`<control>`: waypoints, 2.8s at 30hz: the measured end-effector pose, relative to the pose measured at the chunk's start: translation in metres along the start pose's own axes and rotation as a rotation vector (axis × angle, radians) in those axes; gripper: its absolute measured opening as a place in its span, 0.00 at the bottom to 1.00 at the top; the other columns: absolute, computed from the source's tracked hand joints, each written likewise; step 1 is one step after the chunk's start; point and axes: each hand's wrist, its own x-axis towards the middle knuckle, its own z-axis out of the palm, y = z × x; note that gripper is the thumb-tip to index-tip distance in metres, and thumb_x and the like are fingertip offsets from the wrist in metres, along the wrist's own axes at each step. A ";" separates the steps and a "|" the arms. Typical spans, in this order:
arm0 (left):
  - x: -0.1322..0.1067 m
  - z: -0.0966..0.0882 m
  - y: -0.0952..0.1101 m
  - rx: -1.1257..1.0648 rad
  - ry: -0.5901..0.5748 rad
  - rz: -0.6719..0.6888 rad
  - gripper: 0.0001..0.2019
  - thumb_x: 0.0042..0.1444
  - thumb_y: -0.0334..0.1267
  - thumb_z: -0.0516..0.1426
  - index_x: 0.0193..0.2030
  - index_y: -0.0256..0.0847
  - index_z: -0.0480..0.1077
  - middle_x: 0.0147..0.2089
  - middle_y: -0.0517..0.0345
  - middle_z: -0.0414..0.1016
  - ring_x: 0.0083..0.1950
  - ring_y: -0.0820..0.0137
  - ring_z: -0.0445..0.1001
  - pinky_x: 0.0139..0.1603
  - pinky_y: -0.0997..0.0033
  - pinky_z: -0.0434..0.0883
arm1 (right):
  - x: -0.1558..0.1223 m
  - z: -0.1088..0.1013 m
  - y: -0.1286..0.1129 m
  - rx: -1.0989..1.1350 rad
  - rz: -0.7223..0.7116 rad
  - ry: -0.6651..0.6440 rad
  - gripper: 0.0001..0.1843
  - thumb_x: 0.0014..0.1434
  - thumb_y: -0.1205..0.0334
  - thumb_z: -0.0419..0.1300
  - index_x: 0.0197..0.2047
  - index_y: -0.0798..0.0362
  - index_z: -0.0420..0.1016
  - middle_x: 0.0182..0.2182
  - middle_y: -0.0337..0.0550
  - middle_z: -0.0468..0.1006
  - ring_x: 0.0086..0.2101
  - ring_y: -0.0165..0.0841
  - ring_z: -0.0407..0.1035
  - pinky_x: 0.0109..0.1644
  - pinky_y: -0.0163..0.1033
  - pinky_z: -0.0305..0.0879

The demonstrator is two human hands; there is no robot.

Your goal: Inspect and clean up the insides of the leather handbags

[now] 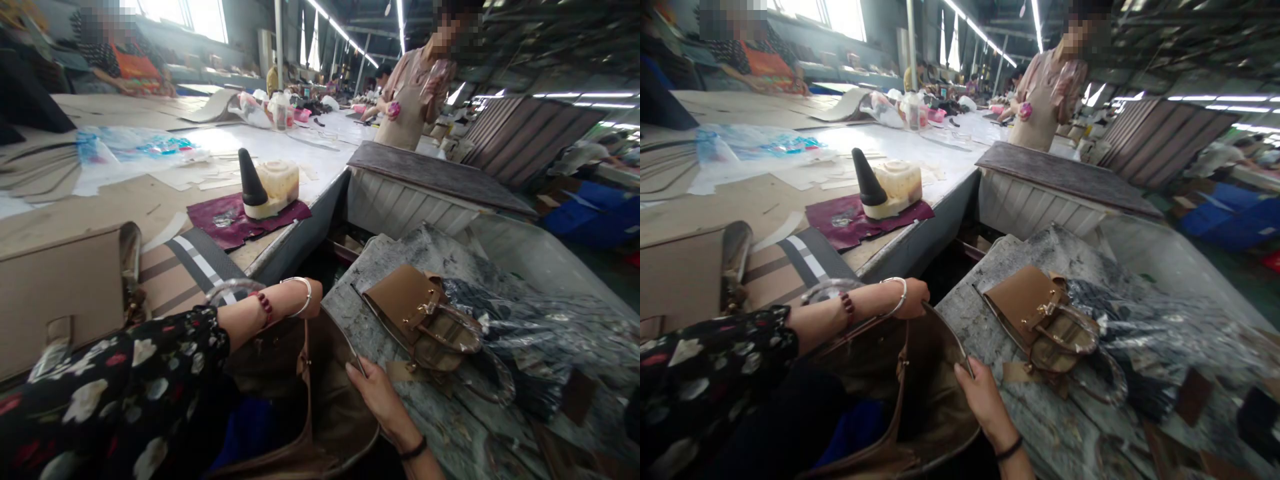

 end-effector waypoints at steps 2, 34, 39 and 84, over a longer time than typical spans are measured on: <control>0.002 -0.007 0.012 0.091 0.002 -0.019 0.08 0.37 0.25 0.56 0.26 0.32 0.74 0.32 0.39 0.75 0.38 0.51 0.72 0.39 0.56 0.68 | -0.008 0.003 -0.001 0.051 -0.006 -0.006 0.21 0.50 0.49 0.58 0.40 0.57 0.72 0.32 0.45 0.76 0.36 0.39 0.69 0.42 0.45 0.64; 0.022 0.116 0.020 0.265 -0.028 0.356 0.19 0.46 0.37 0.59 0.47 0.41 0.63 0.49 0.51 0.61 0.49 0.58 0.63 0.48 0.60 0.65 | -0.008 0.049 0.073 0.507 0.097 0.347 0.18 0.52 0.52 0.57 0.40 0.56 0.70 0.33 0.44 0.76 0.36 0.39 0.68 0.43 0.43 0.63; 0.028 0.128 0.008 0.170 -0.030 0.300 0.30 0.41 0.32 0.62 0.52 0.44 0.56 0.54 0.52 0.54 0.48 0.61 0.65 0.50 0.62 0.64 | -0.006 0.049 0.078 0.473 0.077 0.328 0.18 0.50 0.52 0.58 0.39 0.57 0.71 0.32 0.44 0.76 0.36 0.38 0.68 0.42 0.44 0.64; 0.059 0.141 0.010 0.338 -0.015 0.381 0.34 0.23 0.43 0.69 0.40 0.39 0.61 0.44 0.51 0.58 0.42 0.58 0.66 0.37 0.62 0.70 | -0.018 0.049 0.058 -0.803 0.056 0.592 0.05 0.50 0.69 0.51 0.25 0.53 0.62 0.20 0.38 0.67 0.23 0.31 0.64 0.28 0.33 0.56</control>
